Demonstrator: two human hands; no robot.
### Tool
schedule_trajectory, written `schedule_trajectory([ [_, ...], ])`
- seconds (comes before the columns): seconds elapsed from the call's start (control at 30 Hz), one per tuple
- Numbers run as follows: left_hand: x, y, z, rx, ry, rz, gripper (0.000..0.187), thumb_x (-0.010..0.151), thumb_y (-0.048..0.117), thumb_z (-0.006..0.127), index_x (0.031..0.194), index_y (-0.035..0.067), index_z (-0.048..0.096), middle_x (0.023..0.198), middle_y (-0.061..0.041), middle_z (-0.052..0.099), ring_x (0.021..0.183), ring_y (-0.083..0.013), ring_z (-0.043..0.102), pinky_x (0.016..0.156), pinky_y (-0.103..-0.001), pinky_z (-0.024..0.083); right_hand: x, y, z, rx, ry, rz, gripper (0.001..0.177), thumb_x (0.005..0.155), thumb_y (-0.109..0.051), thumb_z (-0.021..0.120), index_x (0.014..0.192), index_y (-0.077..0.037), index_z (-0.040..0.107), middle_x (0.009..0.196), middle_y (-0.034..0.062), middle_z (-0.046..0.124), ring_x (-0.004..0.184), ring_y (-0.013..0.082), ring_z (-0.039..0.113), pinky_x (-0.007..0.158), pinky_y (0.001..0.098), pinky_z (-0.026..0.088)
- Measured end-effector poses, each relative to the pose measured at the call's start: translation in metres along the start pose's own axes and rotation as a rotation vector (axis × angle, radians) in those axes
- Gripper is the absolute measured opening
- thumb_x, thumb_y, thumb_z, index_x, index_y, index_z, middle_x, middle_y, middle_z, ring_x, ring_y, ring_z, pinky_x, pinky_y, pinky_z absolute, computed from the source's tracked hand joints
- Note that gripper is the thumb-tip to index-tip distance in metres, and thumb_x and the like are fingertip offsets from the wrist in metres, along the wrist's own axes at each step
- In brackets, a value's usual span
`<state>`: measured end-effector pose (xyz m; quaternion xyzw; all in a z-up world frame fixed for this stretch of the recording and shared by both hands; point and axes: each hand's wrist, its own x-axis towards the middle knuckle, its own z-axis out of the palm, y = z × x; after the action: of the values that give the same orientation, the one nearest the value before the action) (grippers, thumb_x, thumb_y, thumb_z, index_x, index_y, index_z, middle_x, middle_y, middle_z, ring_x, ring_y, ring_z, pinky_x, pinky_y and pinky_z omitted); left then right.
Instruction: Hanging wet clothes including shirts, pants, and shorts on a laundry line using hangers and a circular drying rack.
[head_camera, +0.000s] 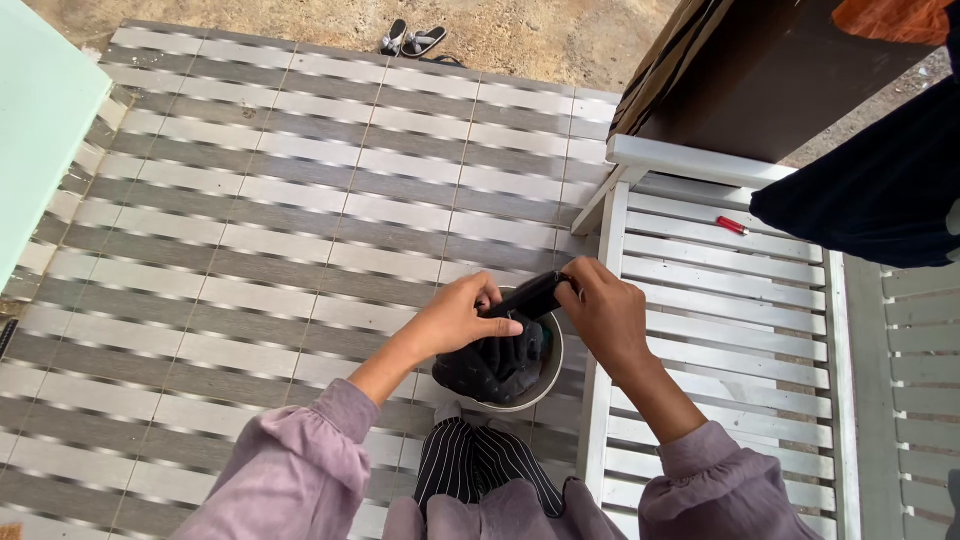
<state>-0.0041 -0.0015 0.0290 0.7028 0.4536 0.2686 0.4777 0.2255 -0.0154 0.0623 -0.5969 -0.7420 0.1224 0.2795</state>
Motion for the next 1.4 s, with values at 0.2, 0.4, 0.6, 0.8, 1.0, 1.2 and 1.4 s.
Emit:
schedule_trajectory([
  [0.2,0.003,0.024,-0.011,0.195,-0.032,-0.055,0.020,0.081,0.022,0.079,0.097,0.009,0.076,0.085,-0.009,0.075,0.079,-0.0232,0.071,0.074,-0.037,0.055,0.007,-0.014,0.001,0.044,0.166,0.013,0.011,0.087,-0.005,0.074,0.096,-0.005,0.066,0.086,0.0081,0.060,0.059,0.0215,0.063,0.055,0.0360,0.052],
  [0.4,0.014,-0.019,0.000,-0.029,-0.134,-0.244,0.018,0.083,0.020,0.075,0.096,0.008,0.076,0.081,-0.003,0.074,0.079,-0.0184,0.070,0.075,-0.033,0.054,-0.010,-0.015,0.011,0.284,-0.037,0.264,0.026,0.086,-0.014,0.076,0.104,-0.003,0.062,0.088,0.0101,0.065,0.074,0.0208,0.072,0.066,0.0349,0.058],
  [0.6,0.025,-0.038,0.023,-0.205,-0.097,-0.493,0.027,0.091,0.027,0.071,0.085,0.001,0.072,0.064,0.000,0.058,0.056,-0.0119,0.052,0.052,-0.030,0.039,-0.035,-0.039,0.027,0.166,-0.098,-0.041,0.021,0.087,-0.016,0.075,0.101,-0.002,0.071,0.092,0.0109,0.071,0.078,0.0266,0.074,0.066,0.0385,0.058],
  [0.8,0.044,-0.111,0.055,-0.303,-0.072,-0.599,0.029,0.088,0.025,0.072,0.073,0.000,0.069,0.053,-0.001,0.050,0.041,-0.0102,0.037,0.038,-0.031,0.024,-0.038,-0.011,0.065,-0.270,-0.336,-0.218,0.010,0.090,-0.007,0.067,0.097,-0.001,0.070,0.083,0.0087,0.068,0.066,0.0264,0.072,0.053,0.0389,0.057],
  [1.0,0.063,-0.090,0.070,-0.015,0.188,-0.401,0.015,0.084,0.019,0.071,0.079,0.005,0.075,0.072,-0.010,0.073,0.066,-0.0220,0.070,0.064,-0.036,0.055,-0.007,-0.005,0.047,-0.319,-0.297,-0.376,0.006,0.082,-0.005,0.068,0.087,-0.002,0.068,0.078,0.0095,0.066,0.062,0.0269,0.069,0.054,0.0395,0.056],
  [1.2,0.051,-0.034,0.056,0.056,0.303,-0.305,0.014,0.085,0.021,0.071,0.088,0.008,0.073,0.080,-0.015,0.075,0.076,-0.0315,0.074,0.071,-0.041,0.056,-0.013,-0.027,0.020,0.064,-0.334,-0.325,0.010,0.083,-0.003,0.068,0.092,0.000,0.070,0.077,0.0105,0.066,0.061,0.0274,0.067,0.057,0.0411,0.054],
  [1.4,0.052,-0.022,0.044,0.114,0.166,-0.187,0.022,0.093,0.026,0.065,0.095,0.005,0.072,0.085,-0.018,0.074,0.084,-0.0361,0.072,0.077,-0.044,0.055,-0.020,-0.027,0.016,0.256,-0.296,-0.123,0.011,0.085,-0.006,0.069,0.093,0.001,0.071,0.079,0.0107,0.069,0.062,0.0261,0.068,0.058,0.0404,0.053],
])
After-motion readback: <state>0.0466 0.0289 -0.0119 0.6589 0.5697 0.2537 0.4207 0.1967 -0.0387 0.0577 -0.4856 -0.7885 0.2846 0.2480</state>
